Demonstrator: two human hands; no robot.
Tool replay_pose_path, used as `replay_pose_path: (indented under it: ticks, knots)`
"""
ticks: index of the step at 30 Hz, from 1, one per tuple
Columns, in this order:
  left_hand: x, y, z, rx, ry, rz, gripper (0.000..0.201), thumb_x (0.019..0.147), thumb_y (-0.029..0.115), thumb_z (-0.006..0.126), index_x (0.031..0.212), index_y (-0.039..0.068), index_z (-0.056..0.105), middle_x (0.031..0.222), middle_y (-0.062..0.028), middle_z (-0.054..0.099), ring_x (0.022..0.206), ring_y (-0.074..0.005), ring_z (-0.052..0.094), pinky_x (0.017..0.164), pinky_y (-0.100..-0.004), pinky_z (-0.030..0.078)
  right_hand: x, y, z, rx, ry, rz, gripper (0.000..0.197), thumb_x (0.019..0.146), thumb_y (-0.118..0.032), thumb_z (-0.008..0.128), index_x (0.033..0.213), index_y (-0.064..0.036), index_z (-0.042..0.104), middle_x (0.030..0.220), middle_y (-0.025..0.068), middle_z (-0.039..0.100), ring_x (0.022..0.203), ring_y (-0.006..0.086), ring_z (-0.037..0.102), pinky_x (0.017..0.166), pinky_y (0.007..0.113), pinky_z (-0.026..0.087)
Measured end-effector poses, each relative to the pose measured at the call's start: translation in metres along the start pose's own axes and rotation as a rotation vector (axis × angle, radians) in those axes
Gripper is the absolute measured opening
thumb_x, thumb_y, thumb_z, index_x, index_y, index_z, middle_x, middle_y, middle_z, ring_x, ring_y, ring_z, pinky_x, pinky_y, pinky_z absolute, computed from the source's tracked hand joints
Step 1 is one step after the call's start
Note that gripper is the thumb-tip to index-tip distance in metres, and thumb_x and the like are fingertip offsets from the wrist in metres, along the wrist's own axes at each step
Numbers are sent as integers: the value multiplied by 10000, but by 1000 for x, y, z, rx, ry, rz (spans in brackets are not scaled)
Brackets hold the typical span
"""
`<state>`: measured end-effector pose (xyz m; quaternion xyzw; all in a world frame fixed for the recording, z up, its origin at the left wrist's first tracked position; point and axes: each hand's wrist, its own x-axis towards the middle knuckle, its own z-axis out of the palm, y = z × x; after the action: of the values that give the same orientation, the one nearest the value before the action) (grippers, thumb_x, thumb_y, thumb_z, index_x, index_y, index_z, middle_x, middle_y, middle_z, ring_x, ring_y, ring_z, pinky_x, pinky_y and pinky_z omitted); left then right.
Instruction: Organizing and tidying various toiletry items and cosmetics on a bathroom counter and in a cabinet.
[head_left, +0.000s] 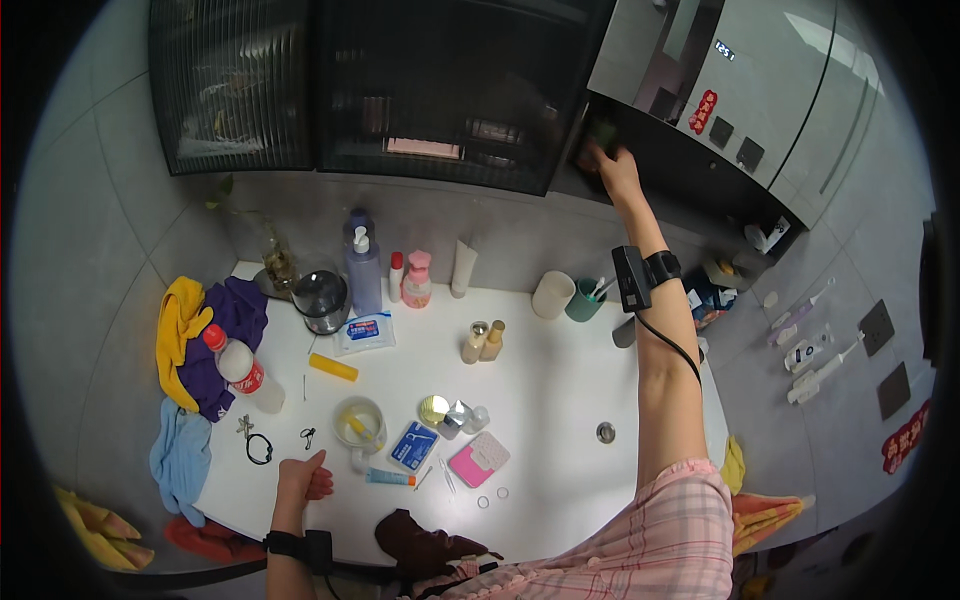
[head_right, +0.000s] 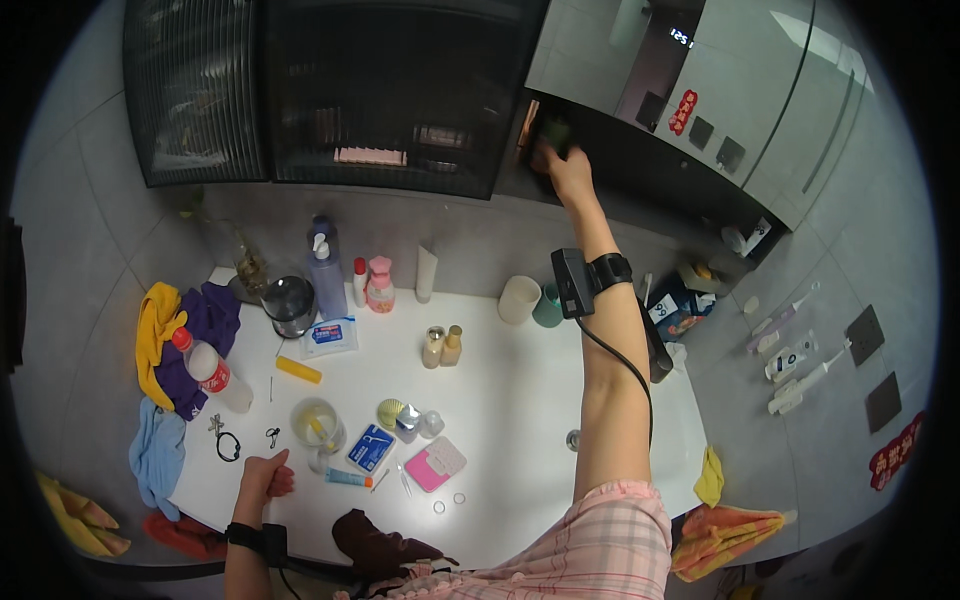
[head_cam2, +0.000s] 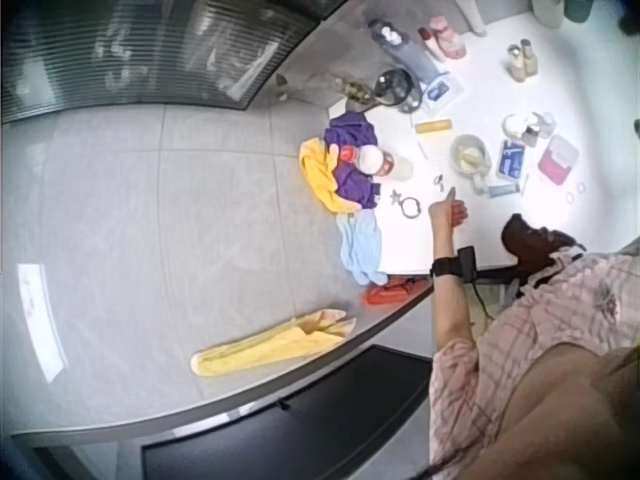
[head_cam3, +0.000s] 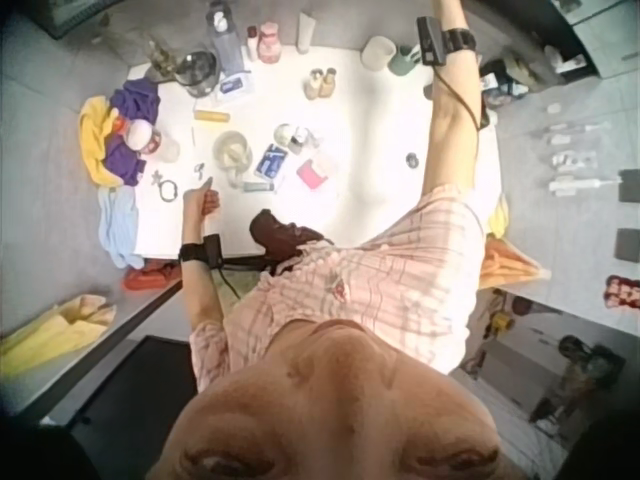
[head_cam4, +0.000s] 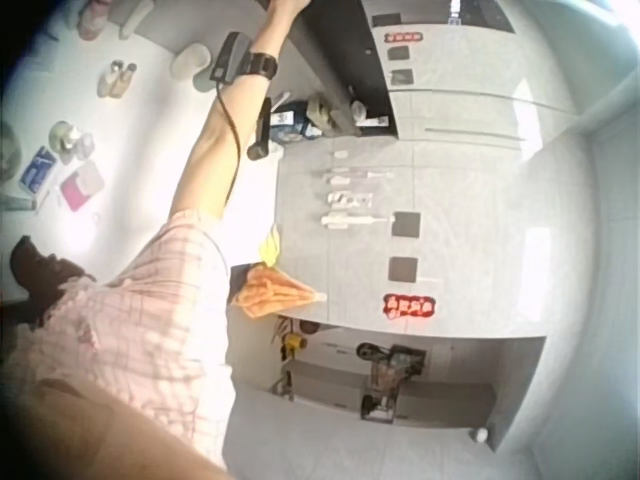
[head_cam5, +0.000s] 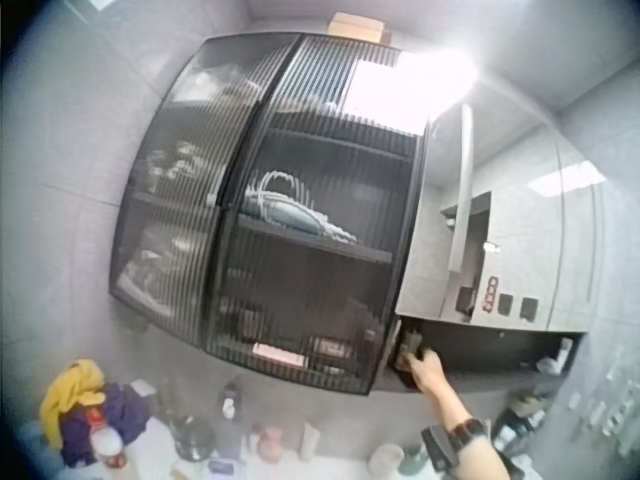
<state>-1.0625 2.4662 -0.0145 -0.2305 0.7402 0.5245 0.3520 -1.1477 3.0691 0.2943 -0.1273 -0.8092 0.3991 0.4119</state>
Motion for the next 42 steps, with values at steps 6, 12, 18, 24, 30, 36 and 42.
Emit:
replay_pose_path:
  ticks: [6, 12, 18, 24, 30, 36, 42]
  knots:
    - [1, -1, 3, -11, -34, 41, 480, 824, 440, 683, 691, -20, 651, 600, -118, 642, 482, -241, 647, 405, -303, 494, 2, 14, -32, -227, 46, -51, 394, 841, -277, 666, 1045, 54, 602, 917, 198, 685, 877, 274, 681, 791, 354, 493]
    - [-4, -8, -5, 6, 0, 35, 468, 821, 436, 688, 689, -11, 647, 600, -123, 638, 485, -243, 644, 416, -311, 504, -33, -3, -66, -248, 34, 32, 408, 857, -280, 651, 1076, 54, 565, 945, 205, 679, 897, 308, 677, 798, 361, 493]
    - [7, -3, 2, -33, -62, 21, 468, 812, 437, 702, 691, -11, 644, 596, -114, 636, 468, -225, 632, 410, -292, 497, -4, 57, -125, -490, 59, 165, 624, 780, -424, 717, 1132, 67, 558, 1052, 268, 640, 998, 356, 633, 852, 407, 478]
    - [-1, -1, -4, -8, -14, 25, 474, 810, 448, 700, 707, -12, 646, 600, -106, 637, 466, -220, 632, 411, -289, 494, -127, 9, -61, -77, 308, -225, 377, 824, -264, 722, 1064, -9, 582, 847, 51, 592, 785, 143, 564, 766, 274, 471]
    - [-4, 6, -1, 37, -21, 9, 486, 810, 469, 690, 725, -8, 651, 618, -97, 645, 486, -218, 642, 403, -274, 476, -300, 50, 39, -7, -454, 149, 858, 673, -259, 850, 1385, -117, 393, 1279, 108, 457, 1084, 214, 494, 853, 314, 457]
    - [-4, 5, 2, 35, -54, 15, 477, 814, 487, 687, 712, 24, 641, 583, -63, 623, 476, -188, 629, 405, -250, 465, -309, 123, 115, -58, -361, 189, 1033, 566, -322, 904, 1388, -84, 326, 1304, 214, 375, 1230, 308, 383, 964, 396, 425]
    - [-5, 3, -3, 17, -45, -13, 484, 807, 482, 696, 710, 11, 646, 601, -76, 640, 475, -201, 639, 390, -259, 459, -314, 105, 144, -10, -260, 454, 1000, 523, -356, 911, 1292, -10, 373, 1208, 195, 479, 1101, 314, 520, 925, 399, 455]
